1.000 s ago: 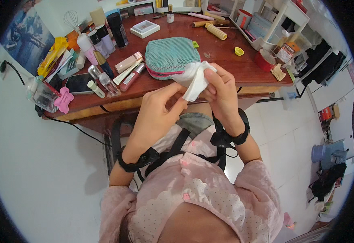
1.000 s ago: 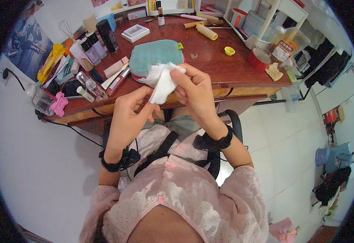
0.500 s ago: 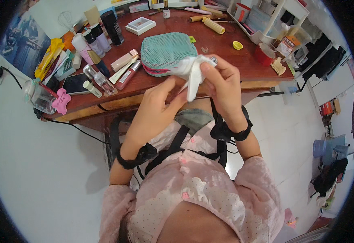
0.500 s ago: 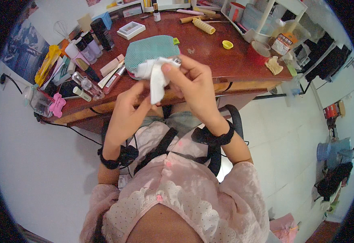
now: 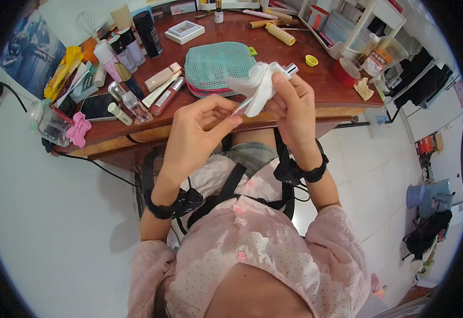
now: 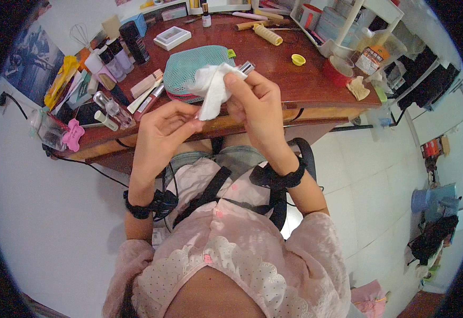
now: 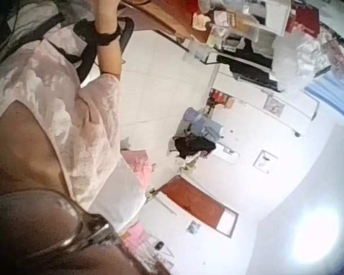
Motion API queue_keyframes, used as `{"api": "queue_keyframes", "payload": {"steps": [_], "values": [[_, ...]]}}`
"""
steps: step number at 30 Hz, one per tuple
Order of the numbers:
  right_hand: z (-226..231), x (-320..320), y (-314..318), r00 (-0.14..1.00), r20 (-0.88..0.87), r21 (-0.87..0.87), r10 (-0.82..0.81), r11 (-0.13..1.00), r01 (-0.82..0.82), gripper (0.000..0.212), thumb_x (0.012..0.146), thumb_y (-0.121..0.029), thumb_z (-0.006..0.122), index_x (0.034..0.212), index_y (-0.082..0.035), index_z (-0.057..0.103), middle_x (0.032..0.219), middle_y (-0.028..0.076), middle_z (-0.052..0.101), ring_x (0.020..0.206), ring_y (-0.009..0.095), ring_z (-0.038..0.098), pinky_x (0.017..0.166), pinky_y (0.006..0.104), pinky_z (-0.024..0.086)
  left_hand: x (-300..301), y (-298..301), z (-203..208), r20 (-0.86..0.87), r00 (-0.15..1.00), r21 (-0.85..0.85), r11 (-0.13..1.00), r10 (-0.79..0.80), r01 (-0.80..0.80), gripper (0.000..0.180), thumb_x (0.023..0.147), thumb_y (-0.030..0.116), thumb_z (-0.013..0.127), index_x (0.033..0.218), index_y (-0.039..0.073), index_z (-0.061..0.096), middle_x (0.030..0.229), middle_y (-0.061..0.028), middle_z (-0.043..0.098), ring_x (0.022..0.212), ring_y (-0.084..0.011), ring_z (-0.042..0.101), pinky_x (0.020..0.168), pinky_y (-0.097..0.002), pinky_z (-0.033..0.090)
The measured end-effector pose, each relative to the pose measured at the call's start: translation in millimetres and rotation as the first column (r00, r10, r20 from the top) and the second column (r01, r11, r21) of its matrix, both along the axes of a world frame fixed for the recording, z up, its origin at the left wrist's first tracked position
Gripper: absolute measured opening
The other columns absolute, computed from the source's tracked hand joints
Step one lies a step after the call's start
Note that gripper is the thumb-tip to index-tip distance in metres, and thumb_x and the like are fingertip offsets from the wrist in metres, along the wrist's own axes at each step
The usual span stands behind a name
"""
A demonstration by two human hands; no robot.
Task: The person wipes various cosmetic items, including a white tube, several silver and pink cylindrical containers, and a small white lipstick-style case, using a white cloth while sitting at a desk cluttered with beauty products.
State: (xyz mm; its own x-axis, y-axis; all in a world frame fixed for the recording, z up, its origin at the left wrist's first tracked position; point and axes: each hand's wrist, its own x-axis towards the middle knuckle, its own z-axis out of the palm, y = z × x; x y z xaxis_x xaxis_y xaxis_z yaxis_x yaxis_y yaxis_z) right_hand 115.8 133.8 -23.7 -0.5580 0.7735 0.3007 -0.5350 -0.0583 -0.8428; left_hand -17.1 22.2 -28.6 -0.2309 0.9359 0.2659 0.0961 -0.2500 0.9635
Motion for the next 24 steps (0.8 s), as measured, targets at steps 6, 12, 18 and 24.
{"api": "queue_keyframes", "payload": {"steps": [6,12,18,24], "values": [[-6.9,-5.9,-7.9,0.997,0.048,-0.007,0.06,0.998,-0.06,0.017,0.086,-0.018,0.058,0.088,0.0,0.058,0.055,-0.006,0.042,0.044,0.001,0.033,0.04,0.0193,0.023,6.3,-0.3,-1.9,-0.332,0.903,0.157,0.96,0.274,-0.234,0.016,0.073,0.0,0.065,0.087,-0.002,0.057,0.084,-0.0082,0.063,0.077,-0.0132,0.061,0.071,-0.0254,0.046],[-16.1,-11.4,-12.4,0.984,0.036,-0.042,0.173,0.984,-0.172,0.021,0.086,-0.019,0.059,0.075,-0.003,0.052,0.054,-0.005,0.043,0.044,0.002,0.035,0.039,0.019,0.024,16.0,-3.3,4.2,-0.489,0.754,0.296,0.896,0.439,-0.33,0.018,0.069,0.002,0.066,0.083,0.0,0.054,0.08,-0.0096,0.058,0.074,-0.0227,0.058,0.067,-0.0307,0.044],[-17.1,-14.2,-11.3,0.987,0.102,-0.031,0.126,0.992,-0.124,0.021,0.086,-0.02,0.059,0.075,-0.002,0.054,0.054,-0.004,0.045,0.045,0.001,0.036,0.039,0.0189,0.025,11.7,0.6,-0.2,-0.519,0.732,0.332,0.893,0.443,-0.305,0.022,0.069,0.005,0.067,0.086,0.002,0.052,0.082,-0.0106,0.054,0.079,-0.0286,0.054,0.068,-0.0334,0.043],[-11.8,-5.7,-4.7,0.983,0.177,0.115,0.057,0.99,-0.078,0.018,0.084,-0.018,0.061,0.083,-0.001,0.06,0.055,-0.005,0.047,0.045,0.001,0.037,0.039,0.0187,0.025,8.0,5.9,7.7,-0.382,0.77,0.548,0.796,0.511,-0.256,0.046,0.063,0.015,0.076,0.098,0.002,0.048,0.094,-0.0118,0.052,0.085,-0.0279,0.052,0.075,-0.0316,0.042]]}}
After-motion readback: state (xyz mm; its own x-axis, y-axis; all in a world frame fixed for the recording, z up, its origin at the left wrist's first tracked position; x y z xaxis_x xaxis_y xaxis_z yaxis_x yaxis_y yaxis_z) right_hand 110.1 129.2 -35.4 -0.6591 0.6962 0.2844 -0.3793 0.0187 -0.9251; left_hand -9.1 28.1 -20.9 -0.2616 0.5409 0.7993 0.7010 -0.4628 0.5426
